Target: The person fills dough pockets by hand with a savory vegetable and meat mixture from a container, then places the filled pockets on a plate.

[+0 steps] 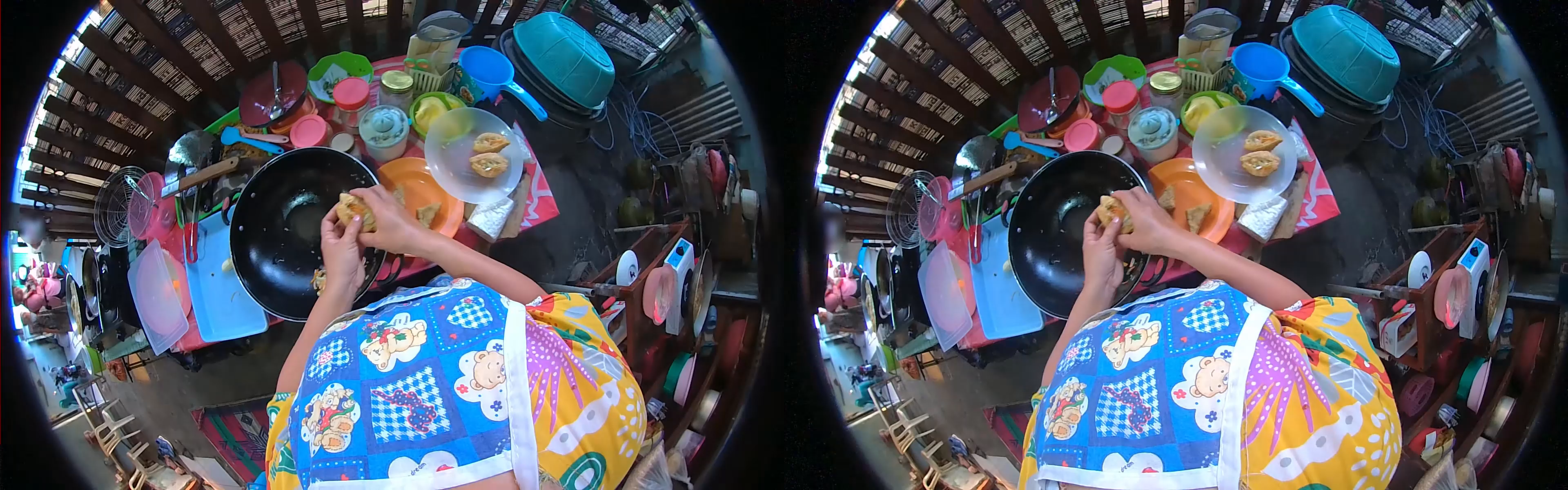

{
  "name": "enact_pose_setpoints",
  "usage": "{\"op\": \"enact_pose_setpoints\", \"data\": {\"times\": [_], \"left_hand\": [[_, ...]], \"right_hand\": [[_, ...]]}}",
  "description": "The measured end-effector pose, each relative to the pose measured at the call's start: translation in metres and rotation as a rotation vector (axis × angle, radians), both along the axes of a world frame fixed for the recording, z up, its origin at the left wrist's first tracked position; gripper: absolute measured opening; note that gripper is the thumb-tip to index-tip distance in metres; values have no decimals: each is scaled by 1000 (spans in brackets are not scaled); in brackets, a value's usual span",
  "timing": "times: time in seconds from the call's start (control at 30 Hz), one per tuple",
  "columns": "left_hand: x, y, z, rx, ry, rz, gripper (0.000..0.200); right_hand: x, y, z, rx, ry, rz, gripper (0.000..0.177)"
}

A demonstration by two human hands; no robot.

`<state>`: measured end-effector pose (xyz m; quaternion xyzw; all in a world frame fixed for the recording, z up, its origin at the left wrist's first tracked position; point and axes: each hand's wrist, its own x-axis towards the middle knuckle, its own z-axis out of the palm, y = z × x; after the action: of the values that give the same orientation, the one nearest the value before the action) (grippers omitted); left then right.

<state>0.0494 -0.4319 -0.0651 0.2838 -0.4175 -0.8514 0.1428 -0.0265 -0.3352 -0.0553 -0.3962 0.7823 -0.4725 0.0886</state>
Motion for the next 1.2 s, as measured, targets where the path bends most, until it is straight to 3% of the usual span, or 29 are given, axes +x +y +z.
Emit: {"op": "enact_pose_setpoints", "data": {"times": [0.17, 0.27, 0.4, 0.47, 0.63, 0.73, 0.9, 0.97, 1.03, 1.07, 1.13, 1.2], "left_hand": [[-37, 40, 31, 33, -58, -272, 37], [-50, 50, 35, -85, -129, -252, 38], [-45, 37, 25, -50, -93, -101, 37], [-32, 21, 14, -32, -102, -22, 35], [9, -17, 6, -105, -228, 198, 30], [42, -39, -1, -149, -305, 280, 29], [79, -68, -7, -272, -403, 320, 26], [87, -77, -10, -287, -401, 334, 26], [93, -83, -12, -423, -432, 348, 25], [97, -85, -13, -415, -428, 358, 25], [107, -85, -17, -630, -377, 400, 21], [117, -87, -22, -793, -368, 436, 18]], "right_hand": [[-55, 52, 16, 106, -84, -58, 55], [-107, 91, 15, 181, 35, -17, 49], [-186, 131, 0, 300, 131, 4, 46], [-209, 136, -3, 538, 260, 54, 47], [-231, 131, -10, 829, 370, 146, 48], [-233, 138, -18, 724, 455, 120, 44], [-195, 88, 38, 444, 255, 150, 21], [-156, 54, 51, 210, -105, 319, 16], [-98, 13, 55, 226, -241, 498, 16], [-75, -6, 46, 335, -130, 591, 20], [-37, -36, 7, 376, -49, 802, 21], [-8, -64, -33, 611, -1, 812, 26]]}}
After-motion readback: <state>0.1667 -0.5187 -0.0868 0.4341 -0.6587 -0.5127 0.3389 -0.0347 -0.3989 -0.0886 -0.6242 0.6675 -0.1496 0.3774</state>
